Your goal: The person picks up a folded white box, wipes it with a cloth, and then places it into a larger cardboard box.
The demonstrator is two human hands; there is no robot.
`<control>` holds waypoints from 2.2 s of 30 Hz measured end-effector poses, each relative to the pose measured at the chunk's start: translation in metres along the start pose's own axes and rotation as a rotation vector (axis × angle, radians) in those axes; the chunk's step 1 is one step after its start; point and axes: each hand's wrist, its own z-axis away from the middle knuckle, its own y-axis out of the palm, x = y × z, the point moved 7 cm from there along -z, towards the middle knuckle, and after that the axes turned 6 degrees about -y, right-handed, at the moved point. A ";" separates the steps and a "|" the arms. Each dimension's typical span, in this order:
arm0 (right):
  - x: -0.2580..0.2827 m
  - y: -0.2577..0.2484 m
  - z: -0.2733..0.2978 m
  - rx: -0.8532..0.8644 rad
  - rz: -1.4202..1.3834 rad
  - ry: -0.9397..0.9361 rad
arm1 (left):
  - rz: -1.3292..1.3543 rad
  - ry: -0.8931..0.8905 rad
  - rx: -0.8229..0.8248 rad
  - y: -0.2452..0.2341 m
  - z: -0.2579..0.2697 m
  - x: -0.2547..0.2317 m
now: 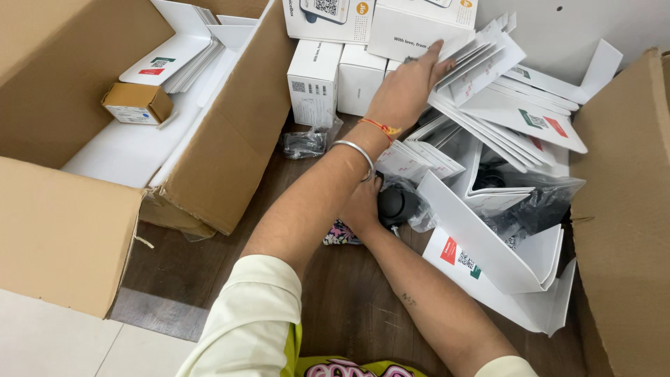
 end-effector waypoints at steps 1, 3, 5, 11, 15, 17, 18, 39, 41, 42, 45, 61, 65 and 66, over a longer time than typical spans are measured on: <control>0.001 -0.003 -0.001 -0.001 -0.012 0.015 | 0.053 0.005 -0.057 -0.012 -0.003 -0.005; 0.002 -0.005 -0.005 0.028 -0.005 0.073 | 0.048 -0.005 -0.114 -0.033 -0.009 -0.012; 0.001 -0.004 -0.009 0.073 0.028 0.153 | 0.086 -0.001 -0.164 -0.054 -0.011 -0.014; 0.007 -0.019 -0.010 -0.101 -0.127 0.160 | 0.167 0.149 -0.389 -0.140 0.012 -0.001; 0.004 -0.023 -0.008 -0.230 -0.232 0.118 | 0.284 -0.001 -0.439 -0.204 0.036 0.030; -0.002 -0.021 -0.006 -0.305 -0.301 0.106 | 0.648 -0.246 -0.389 -0.216 0.051 0.057; -0.006 -0.019 -0.005 -0.338 -0.344 0.114 | 0.482 -0.273 -0.360 -0.229 0.054 0.062; 0.064 -0.050 -0.002 -0.206 -0.481 -0.243 | 0.389 -0.534 -0.126 -0.039 0.151 0.229; 0.066 -0.044 -0.006 -0.115 -0.473 -0.265 | 0.456 -0.510 -0.169 -0.026 0.161 0.244; 0.065 -0.042 -0.006 -0.058 -0.509 -0.265 | 0.523 -0.466 -0.198 -0.022 0.164 0.251; 0.068 -0.035 -0.003 0.091 -0.554 -0.293 | 0.728 -0.412 -0.232 -0.014 0.171 0.273; 0.019 0.013 -0.008 0.127 0.125 0.158 | 0.411 -0.404 -0.264 -0.060 0.171 0.224; 0.017 0.027 -0.016 0.173 0.157 0.140 | 0.592 -0.483 -0.239 -0.054 0.171 0.229; 0.019 0.031 -0.019 0.184 0.166 0.117 | 0.625 -0.499 -0.239 -0.051 0.172 0.233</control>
